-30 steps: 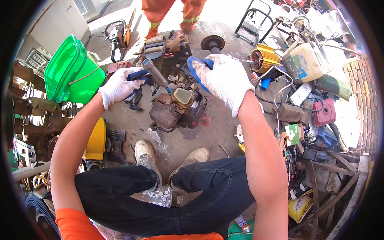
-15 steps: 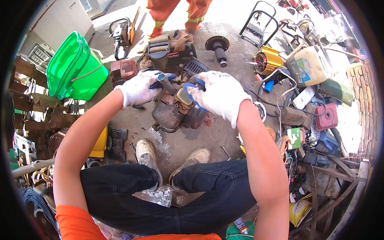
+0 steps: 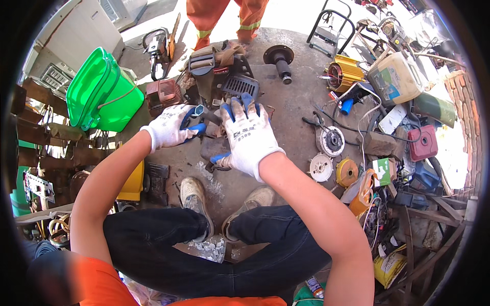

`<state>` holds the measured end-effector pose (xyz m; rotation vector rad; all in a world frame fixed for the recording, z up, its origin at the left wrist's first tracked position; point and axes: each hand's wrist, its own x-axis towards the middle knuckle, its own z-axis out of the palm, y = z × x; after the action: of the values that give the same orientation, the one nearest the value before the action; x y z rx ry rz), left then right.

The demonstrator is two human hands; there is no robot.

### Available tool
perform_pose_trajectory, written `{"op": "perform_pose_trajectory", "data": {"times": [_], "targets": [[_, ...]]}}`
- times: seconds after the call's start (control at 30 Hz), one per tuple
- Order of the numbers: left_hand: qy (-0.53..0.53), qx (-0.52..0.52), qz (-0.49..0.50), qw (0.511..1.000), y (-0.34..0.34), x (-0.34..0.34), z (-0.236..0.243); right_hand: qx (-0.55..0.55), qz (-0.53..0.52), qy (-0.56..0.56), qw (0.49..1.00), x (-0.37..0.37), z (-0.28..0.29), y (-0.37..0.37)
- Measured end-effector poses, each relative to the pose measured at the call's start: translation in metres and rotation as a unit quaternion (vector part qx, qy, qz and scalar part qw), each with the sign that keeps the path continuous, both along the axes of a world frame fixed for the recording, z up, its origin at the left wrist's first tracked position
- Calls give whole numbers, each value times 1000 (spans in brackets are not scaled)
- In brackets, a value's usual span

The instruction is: The person puts on gloves and uses a wrench to remove bolts from a small engine. They then remove the engine cover and inspect the internal components.

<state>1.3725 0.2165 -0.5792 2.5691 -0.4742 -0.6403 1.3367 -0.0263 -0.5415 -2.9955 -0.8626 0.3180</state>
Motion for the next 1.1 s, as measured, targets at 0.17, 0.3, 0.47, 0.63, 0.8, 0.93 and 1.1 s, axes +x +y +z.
{"op": "perform_pose_trajectory", "data": {"times": [0.17, 0.3, 0.47, 0.63, 0.8, 0.93, 1.1], "targets": [[-142, 52, -45, 988, 7, -15, 0, 10, -20, -12, 1000, -3, -6, 4], [-143, 69, -27, 987, -3, -17, -8, -12, 62, -41, 997, -12, -11, 5], [-75, 13, 3, 997, 8, -13, -6, -29, 71, -41, 996, -5, -14, 7], [-12, 32, 47, 998, 5, -29, 3, -3, 65, -36, 997, 0, -13, 6], [128, -70, 53, 988, 8, -53, 7, 22, 67, -28, 997, -4, -19, 2], [209, -224, 57, 950, 23, -52, -29, 45, 117, -35, 991, 4, -16, -6], [169, -299, 233, 910, 107, 26, -49, 44, 141, -41, 988, 4, -19, -8]]}}
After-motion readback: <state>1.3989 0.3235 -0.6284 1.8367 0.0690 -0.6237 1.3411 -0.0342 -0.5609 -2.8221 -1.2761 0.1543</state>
